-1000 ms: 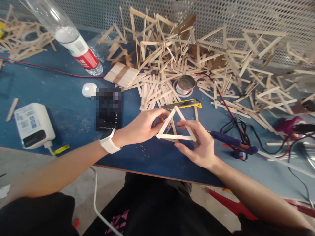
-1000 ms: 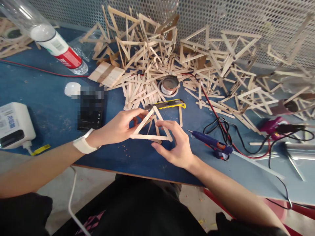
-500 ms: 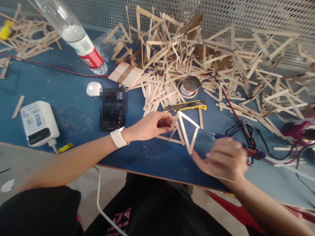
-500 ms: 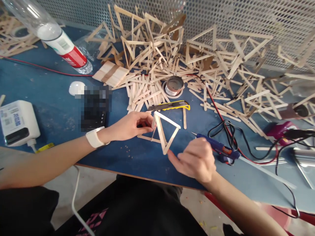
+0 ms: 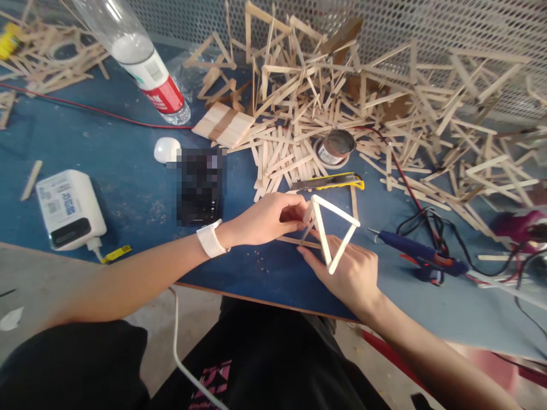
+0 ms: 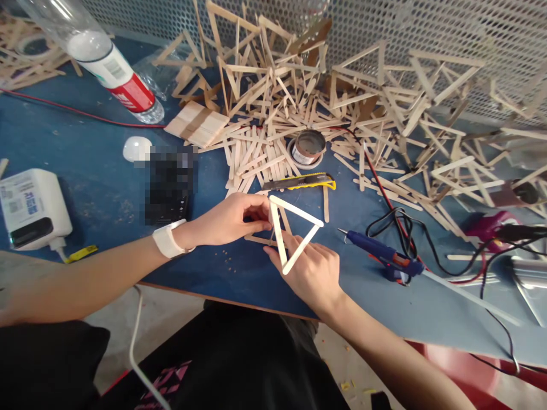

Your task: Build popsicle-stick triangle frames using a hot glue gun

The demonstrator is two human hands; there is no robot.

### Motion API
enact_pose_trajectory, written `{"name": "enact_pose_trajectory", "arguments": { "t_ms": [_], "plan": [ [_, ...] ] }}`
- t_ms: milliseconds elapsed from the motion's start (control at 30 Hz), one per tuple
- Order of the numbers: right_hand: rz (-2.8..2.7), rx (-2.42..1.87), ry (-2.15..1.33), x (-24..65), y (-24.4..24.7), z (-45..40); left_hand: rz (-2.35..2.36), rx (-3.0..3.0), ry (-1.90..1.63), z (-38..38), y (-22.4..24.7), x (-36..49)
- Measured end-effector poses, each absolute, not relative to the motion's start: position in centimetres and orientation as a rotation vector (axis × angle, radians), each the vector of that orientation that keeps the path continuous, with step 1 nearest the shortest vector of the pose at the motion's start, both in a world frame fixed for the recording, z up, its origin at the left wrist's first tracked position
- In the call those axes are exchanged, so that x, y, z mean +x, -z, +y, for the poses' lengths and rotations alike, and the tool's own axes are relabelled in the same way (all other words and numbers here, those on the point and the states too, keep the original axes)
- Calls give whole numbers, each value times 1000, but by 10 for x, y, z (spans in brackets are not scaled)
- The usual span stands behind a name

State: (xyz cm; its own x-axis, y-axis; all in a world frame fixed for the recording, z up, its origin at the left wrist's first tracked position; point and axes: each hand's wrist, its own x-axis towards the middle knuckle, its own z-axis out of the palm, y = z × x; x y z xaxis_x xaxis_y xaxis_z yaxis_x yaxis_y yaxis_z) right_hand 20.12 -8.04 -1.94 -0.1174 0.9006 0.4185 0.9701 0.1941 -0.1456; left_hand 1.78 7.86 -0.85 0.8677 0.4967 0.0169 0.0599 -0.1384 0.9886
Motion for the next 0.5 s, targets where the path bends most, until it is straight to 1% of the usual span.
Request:
{"name": "enact_pose_trajectory", "arguments": {
  "t_ms": [367, 500],
  "plan": [
    [-1952, -1718, 124, 206, 28, -74, 407, 1639, -422, 74, 10, 20],
    [-1947, -1722, 42, 218, 27, -73, 448, 1731, -446, 74, 6, 20]
  ]
}}
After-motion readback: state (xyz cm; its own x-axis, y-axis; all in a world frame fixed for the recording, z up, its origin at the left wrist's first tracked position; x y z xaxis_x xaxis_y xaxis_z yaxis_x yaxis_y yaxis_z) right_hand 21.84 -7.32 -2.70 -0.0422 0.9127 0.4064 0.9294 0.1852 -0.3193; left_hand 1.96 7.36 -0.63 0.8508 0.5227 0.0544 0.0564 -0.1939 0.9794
